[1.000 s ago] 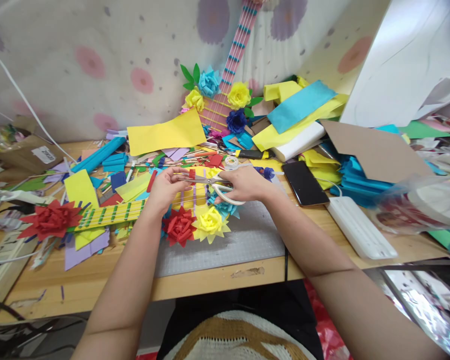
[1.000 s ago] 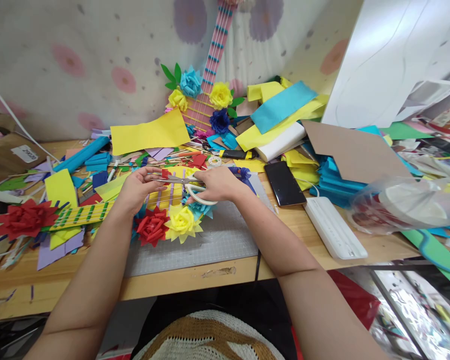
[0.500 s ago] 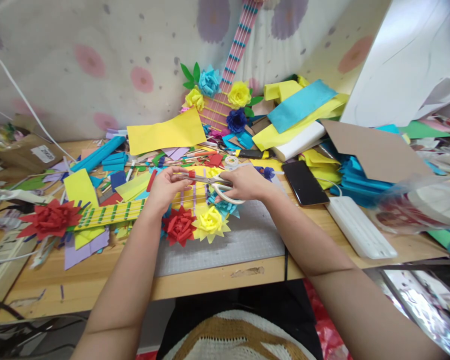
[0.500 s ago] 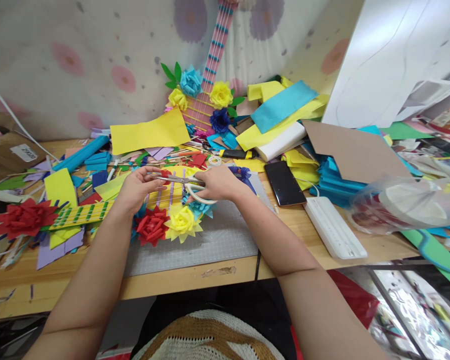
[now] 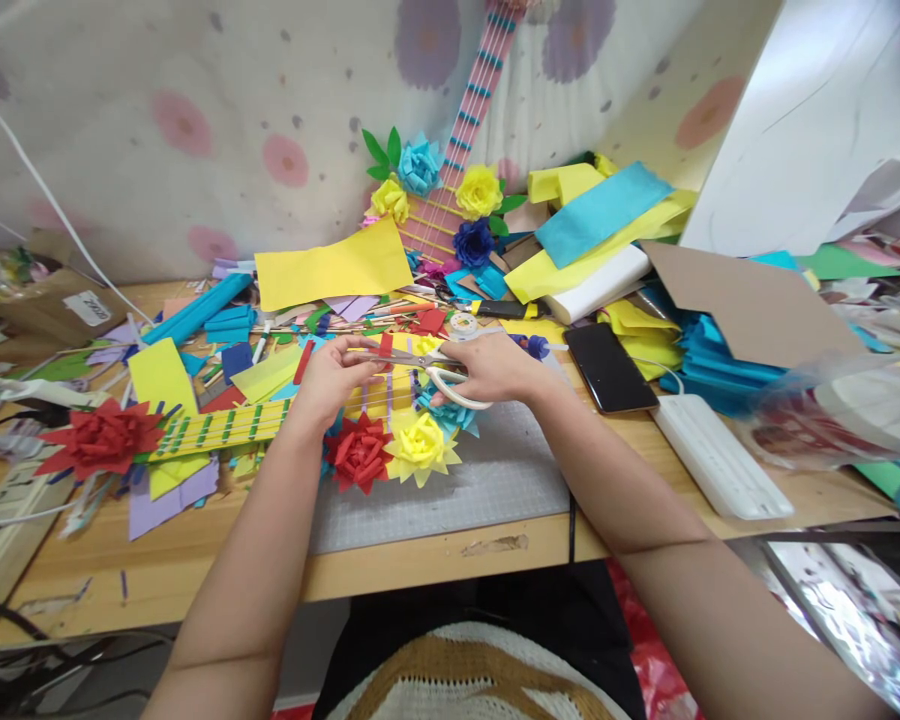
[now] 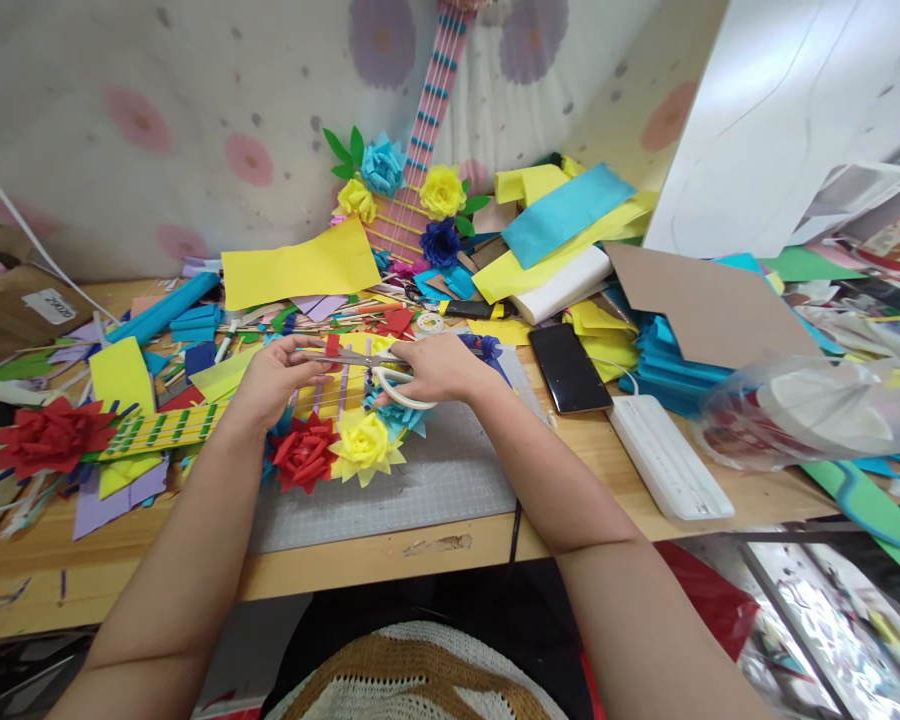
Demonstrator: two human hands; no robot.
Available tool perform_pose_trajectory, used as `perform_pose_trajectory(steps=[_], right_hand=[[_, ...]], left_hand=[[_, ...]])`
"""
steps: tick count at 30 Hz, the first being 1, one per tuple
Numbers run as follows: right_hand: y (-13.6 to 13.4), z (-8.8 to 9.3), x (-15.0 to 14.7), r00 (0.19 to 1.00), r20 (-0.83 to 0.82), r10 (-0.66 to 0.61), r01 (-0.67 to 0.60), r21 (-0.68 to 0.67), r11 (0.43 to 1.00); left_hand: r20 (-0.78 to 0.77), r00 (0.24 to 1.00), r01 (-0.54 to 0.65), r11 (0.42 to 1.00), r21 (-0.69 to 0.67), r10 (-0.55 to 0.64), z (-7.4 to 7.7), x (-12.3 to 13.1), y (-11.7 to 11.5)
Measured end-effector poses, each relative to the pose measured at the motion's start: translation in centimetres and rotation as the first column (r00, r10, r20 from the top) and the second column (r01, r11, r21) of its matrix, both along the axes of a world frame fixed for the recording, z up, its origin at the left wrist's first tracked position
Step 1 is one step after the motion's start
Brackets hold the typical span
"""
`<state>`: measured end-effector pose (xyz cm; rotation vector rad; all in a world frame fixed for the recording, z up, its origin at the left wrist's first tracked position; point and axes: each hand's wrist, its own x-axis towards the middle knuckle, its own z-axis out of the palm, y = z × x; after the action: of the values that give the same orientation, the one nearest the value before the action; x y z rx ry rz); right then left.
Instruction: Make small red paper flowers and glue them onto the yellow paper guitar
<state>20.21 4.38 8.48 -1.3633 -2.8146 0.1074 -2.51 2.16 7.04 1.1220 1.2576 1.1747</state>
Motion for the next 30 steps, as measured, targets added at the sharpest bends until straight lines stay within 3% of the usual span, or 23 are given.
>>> perform_pose_trajectory(steps=[30], right_hand=[[0.14, -0.23, -0.26, 1.000, -0.008, 0.010, -0.010, 0.030, 0.999]], left_hand=[[-0.010, 1.000, -0.008, 1.000, 0.009, 0.008, -0.09, 0.13, 0.06]])
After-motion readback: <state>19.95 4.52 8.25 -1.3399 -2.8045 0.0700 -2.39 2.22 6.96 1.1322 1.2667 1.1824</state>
